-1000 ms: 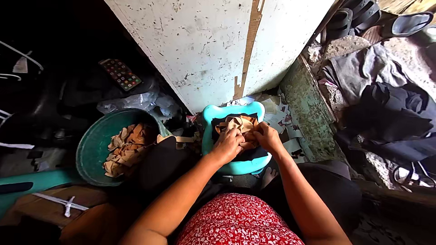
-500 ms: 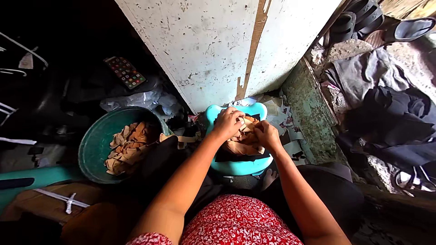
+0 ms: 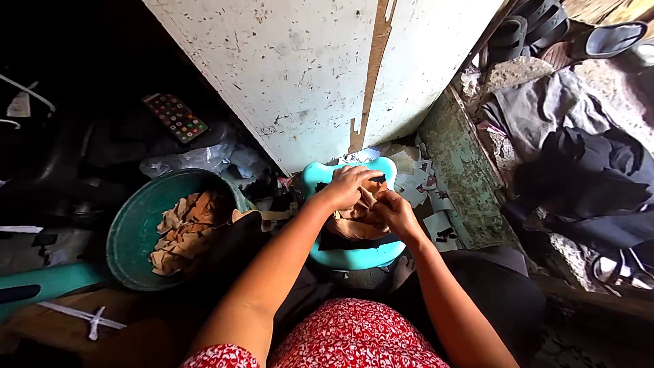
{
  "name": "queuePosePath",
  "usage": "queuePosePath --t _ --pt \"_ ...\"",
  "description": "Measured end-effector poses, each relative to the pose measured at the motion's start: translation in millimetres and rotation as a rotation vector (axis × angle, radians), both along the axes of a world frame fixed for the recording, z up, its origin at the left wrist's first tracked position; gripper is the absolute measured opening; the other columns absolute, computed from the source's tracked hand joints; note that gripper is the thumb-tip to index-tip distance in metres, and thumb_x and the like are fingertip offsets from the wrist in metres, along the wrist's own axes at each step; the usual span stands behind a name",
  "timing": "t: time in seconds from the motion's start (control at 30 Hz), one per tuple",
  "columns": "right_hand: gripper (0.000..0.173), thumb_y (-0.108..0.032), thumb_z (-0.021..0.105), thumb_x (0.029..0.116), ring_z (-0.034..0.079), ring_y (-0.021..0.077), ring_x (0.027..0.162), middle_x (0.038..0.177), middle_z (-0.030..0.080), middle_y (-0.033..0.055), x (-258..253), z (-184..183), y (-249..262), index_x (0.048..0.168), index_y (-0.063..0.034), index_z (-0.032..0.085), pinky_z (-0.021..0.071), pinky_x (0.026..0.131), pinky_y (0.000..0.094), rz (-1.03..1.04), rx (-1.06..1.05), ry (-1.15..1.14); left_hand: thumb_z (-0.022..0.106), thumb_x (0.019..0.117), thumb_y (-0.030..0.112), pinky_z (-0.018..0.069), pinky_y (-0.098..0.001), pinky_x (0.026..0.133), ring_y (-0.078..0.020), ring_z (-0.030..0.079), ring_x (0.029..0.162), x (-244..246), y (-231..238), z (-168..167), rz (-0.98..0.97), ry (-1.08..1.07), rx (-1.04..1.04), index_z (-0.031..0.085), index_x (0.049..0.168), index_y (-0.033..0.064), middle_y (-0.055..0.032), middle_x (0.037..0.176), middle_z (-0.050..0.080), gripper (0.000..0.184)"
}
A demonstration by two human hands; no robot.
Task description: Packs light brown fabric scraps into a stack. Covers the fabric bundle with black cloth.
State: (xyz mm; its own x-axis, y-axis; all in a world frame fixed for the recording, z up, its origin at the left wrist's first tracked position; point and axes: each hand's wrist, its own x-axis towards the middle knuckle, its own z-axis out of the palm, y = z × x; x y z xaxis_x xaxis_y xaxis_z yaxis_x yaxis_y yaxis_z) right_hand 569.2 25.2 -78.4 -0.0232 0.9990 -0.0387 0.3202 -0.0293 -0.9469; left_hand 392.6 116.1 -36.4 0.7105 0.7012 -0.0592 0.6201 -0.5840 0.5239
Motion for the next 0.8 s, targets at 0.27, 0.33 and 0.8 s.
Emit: queuePosePath --t 0.27,0.33,0.8 --pt "0.017 -0.005 0.06 0.0941 0.067 0.0101 0.09 0.098 0.07 0.0088 4 -2 -2 0.107 0.002 0.068 0.0555 0.084 0.0293 -0.027 0.032 0.036 0.07 0.0832 -0.004 0.0389 -0.0623 0.102 -0.0338 0.06 0.117 11 8 -4 0.01 0.119 -0.015 0.072 0.114 0.0122 -0.0093 0.116 0.07 0.035" --pt "0.018 -0.005 0.06 0.0932 0.066 0.0105 0.091 0.099 0.069 0.0094 5 -1 -3 0.108 0.0024 0.067 0.0551 0.084 0.0297 0.013 0.005 -0.003 0.07 0.0847 -0.002 0.0396 -0.0615 0.102 -0.035 0.06 0.116 16 8 -4 0.048 0.164 -0.009 0.07 0.124 0.0127 -0.0119 0.117 0.07 0.042" --pt "0.02 -0.008 0.063 0.0936 0.068 0.0147 0.093 0.1 0.07 0.0117 -7 -4 -13 0.109 0.004 0.067 0.0575 0.085 0.0325 -0.056 0.203 0.034 0.065 0.0894 -0.001 0.0409 -0.0602 0.103 -0.0293 0.067 0.105 5 11 15 0.049 0.057 -0.141 0.071 0.111 0.0079 -0.0107 0.102 0.073 0.024"
